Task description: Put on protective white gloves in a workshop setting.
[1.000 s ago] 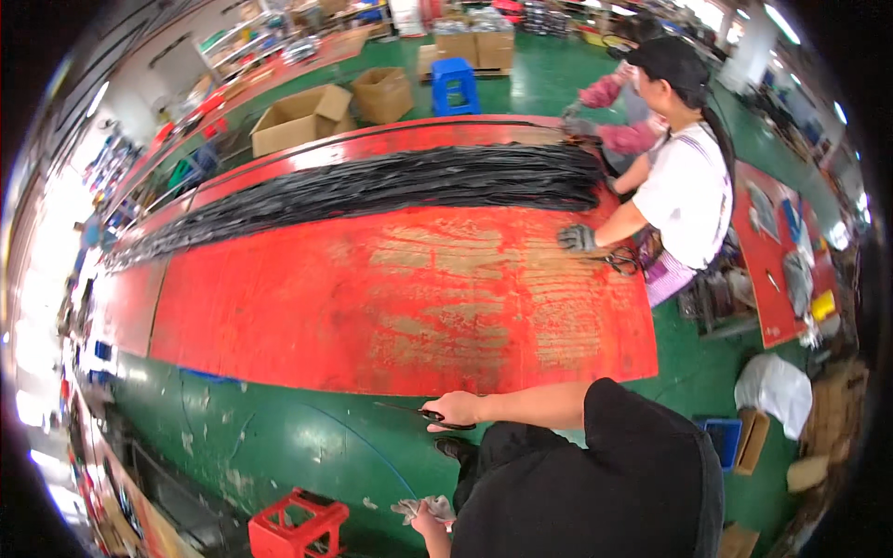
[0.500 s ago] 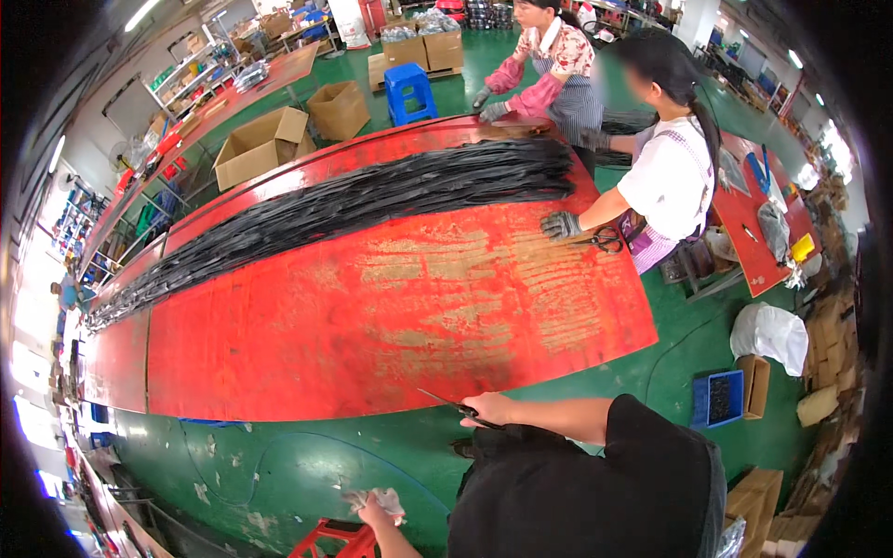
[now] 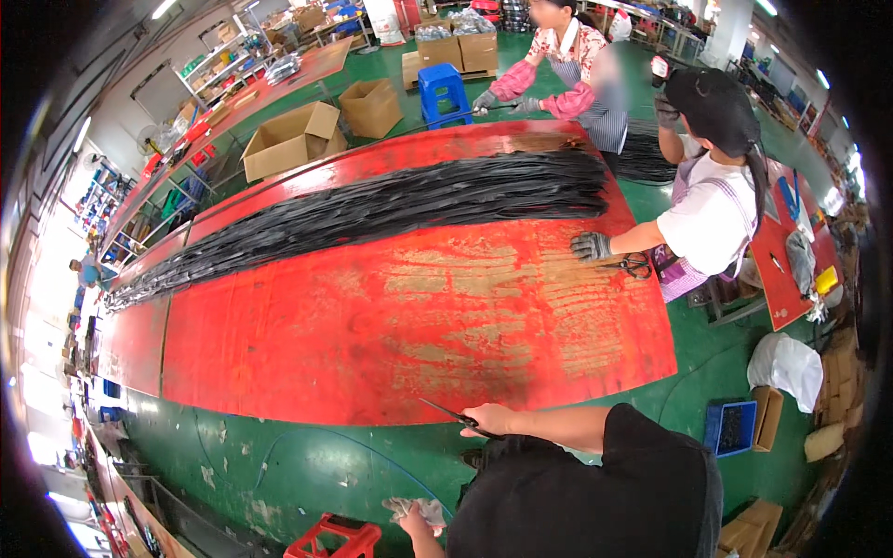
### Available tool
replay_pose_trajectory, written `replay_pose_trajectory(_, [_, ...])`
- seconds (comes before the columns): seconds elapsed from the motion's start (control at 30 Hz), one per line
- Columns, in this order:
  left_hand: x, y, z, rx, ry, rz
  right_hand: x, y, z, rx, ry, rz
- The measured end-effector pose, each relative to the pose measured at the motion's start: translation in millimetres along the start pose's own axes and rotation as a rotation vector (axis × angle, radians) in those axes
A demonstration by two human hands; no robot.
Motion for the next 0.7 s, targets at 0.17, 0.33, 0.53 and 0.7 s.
replay_pose_trajectory(0.17, [-10.5,-10.0,-32.3,-0.116,-0.069,0.038,-6.6,4.9,8.2,0.035,0.031,-0.002])
replay_pose_trajectory(0.33, [-5.0,-15.5,-22.2,-0.111,-0.063,0.056,-0.6,8.5,1.5,0.067,0.028,-0.015])
replay_pose_trajectory(0.53, [4.5,-33.4,29.7,-0.031,-0.167,-0.025,0.5,14.1,-6.9,0.075,-0.031,-0.054])
replay_pose_trajectory(0.7, [-25.0,-47.0,46.0,-0.139,-0.064,-0.064,17.6,15.7,-19.8,0.028,-0.015,-0.104])
Point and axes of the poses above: each hand's wrist, its own y-axis towards the middle knuckle, its own z-axis out of the palm, x = y × z, the point moved 9 cm from there along y, towards the middle knuckle, and after that the axes turned 10 degrees about -y, right-handed, at the moved point
